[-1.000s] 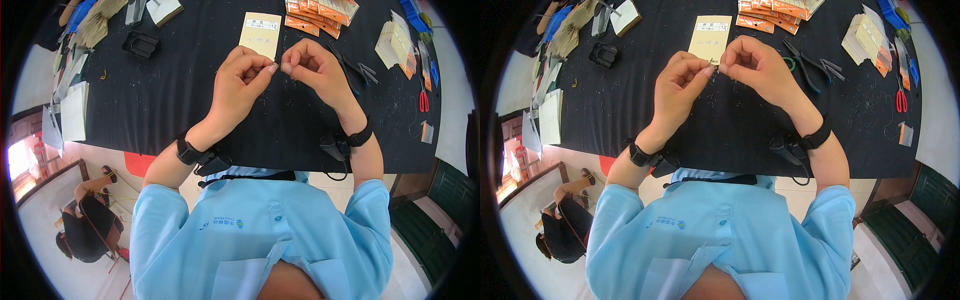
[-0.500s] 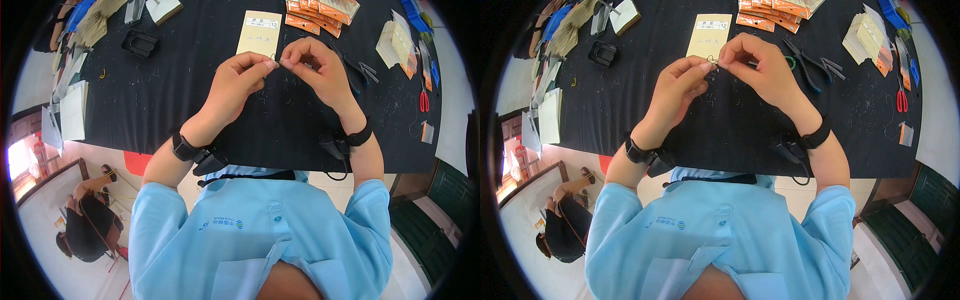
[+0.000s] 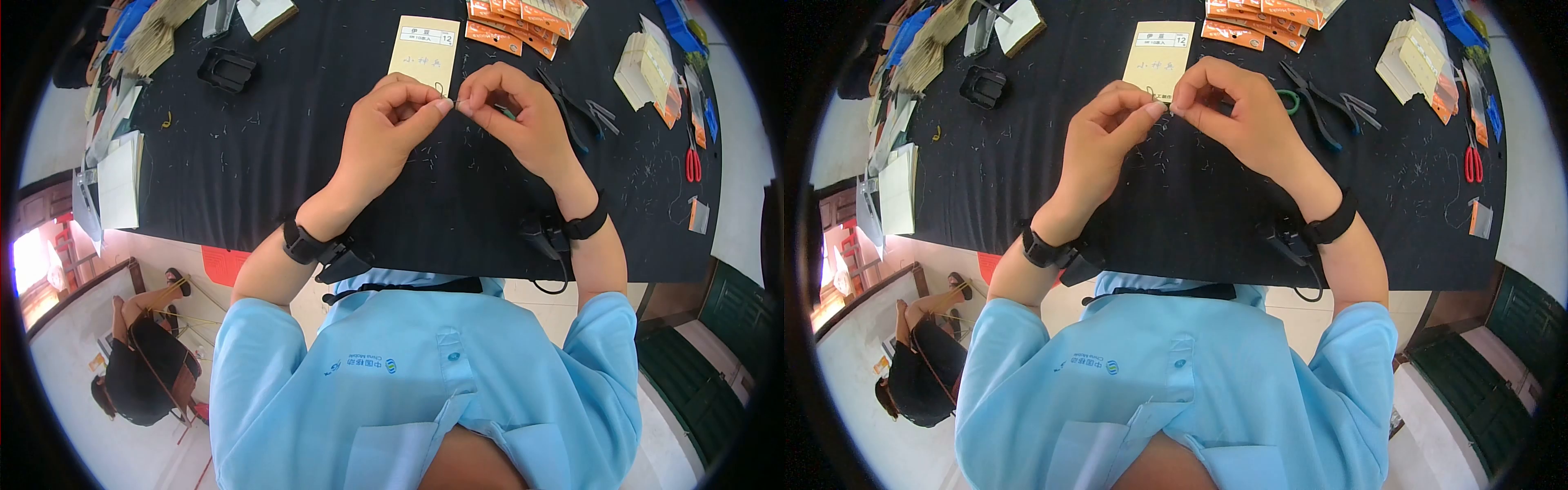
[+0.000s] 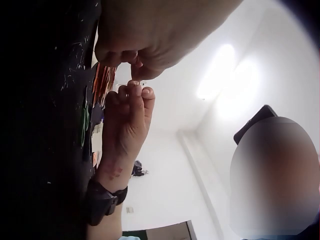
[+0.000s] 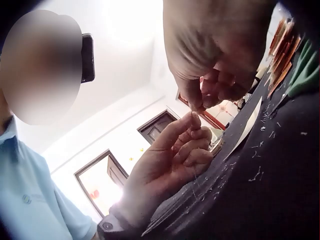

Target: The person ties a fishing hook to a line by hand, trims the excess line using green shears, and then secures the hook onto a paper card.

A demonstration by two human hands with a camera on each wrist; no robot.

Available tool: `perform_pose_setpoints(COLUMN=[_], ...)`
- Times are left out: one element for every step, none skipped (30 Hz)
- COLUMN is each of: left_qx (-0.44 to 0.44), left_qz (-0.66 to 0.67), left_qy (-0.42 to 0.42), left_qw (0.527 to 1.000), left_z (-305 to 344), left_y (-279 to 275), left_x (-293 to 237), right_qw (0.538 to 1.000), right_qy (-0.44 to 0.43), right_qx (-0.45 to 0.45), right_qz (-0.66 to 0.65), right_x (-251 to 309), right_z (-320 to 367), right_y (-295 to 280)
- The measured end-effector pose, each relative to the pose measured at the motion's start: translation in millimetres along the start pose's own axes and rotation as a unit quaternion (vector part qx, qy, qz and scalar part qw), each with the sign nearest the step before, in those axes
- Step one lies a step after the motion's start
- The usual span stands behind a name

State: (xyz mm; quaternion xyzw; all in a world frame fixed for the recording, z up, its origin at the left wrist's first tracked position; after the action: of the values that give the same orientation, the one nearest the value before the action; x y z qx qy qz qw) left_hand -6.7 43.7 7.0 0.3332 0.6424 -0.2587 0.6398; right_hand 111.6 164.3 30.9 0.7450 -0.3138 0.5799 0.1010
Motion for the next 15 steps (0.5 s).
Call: perform_pose_setpoints(left_qx=[0.000,0.001,0.001,0.001,0.006,0.011,0.011,0.011,0.011,0.011,-0.005,-0.022,-0.021,-0.023,-0.024], left_qz=[0.000,-0.027,-0.054,-0.054,-0.058,-0.062,-0.062,-0.073,-0.084,-0.084,-0.075,-0.065,-0.065,-0.064,-0.062], left_qy=[0.000,0.020,0.040,0.041,0.043,0.046,0.046,0.052,0.057,0.058,0.082,0.106,0.106,0.108,0.110], left_qw=[1.000,0.999,0.998,0.998,0.997,0.997,0.997,0.996,0.995,0.995,0.994,0.992,0.992,0.992,0.992], left_z=[0.0,0.1,0.4,1.0,2.0,3.0,3.0,3.3,3.7,3.2,2.2,1.9,1.6,1.5,1.3], left_y=[0.2,0.1,0.0,-0.1,0.2,0.5,0.2,-0.3,-0.5,0.3,0.8,0.6,0.6,0.5,0.3], left_x=[-0.5,-2.8,-5.2,-6.9,-8.8,-9.8,-9.4,-8.8,-8.1,-6.3,-6.1,-6.8,-6.5,-6.6,-6.7], right_qw=[1.000,1.000,0.998,0.994,0.994,0.991,0.988,0.988,0.985,0.982,0.982,0.984,0.986,0.986,0.986], right_qy=[0.015,0.015,0.051,0.087,0.087,0.112,0.136,0.136,0.149,0.161,0.161,0.154,0.146,0.146,0.144], right_qx=[0.004,0.004,0.003,0.002,0.001,-0.002,-0.006,-0.006,0.014,0.035,0.034,0.025,0.016,0.016,0.011], right_qz=[-0.024,-0.024,-0.043,-0.062,-0.062,-0.068,-0.073,-0.073,-0.083,-0.094,-0.094,-0.089,-0.084,-0.084,-0.087], right_x=[-1.3,-0.6,-1.6,-2.3,0.3,1.5,1.1,0.4,-1.8,-3.7,-4.9,-5.5,-5.7,-6.0,-6.1], right_z=[0.2,0.4,0.9,1.3,1.0,1.0,1.0,1.2,2.0,2.5,2.3,2.2,1.9,2.2,2.1], right_y=[0.1,0.1,0.4,0.6,1.3,2.1,2.4,1.8,2.3,3.4,3.6,3.2,2.7,2.6,2.2])
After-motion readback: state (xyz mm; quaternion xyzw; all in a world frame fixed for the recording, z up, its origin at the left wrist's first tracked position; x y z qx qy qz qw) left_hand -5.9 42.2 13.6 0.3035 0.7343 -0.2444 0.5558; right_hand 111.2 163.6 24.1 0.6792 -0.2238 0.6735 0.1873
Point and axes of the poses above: each hand's wrist, its own z-axis away from the middle knuckle, its own y-axis out of the palm, x = y × z, the point moved 4 cm from there along -z, towards the middle knuckle, and after that the axes turned 10 degrees about -x, right-handed, at the moved point
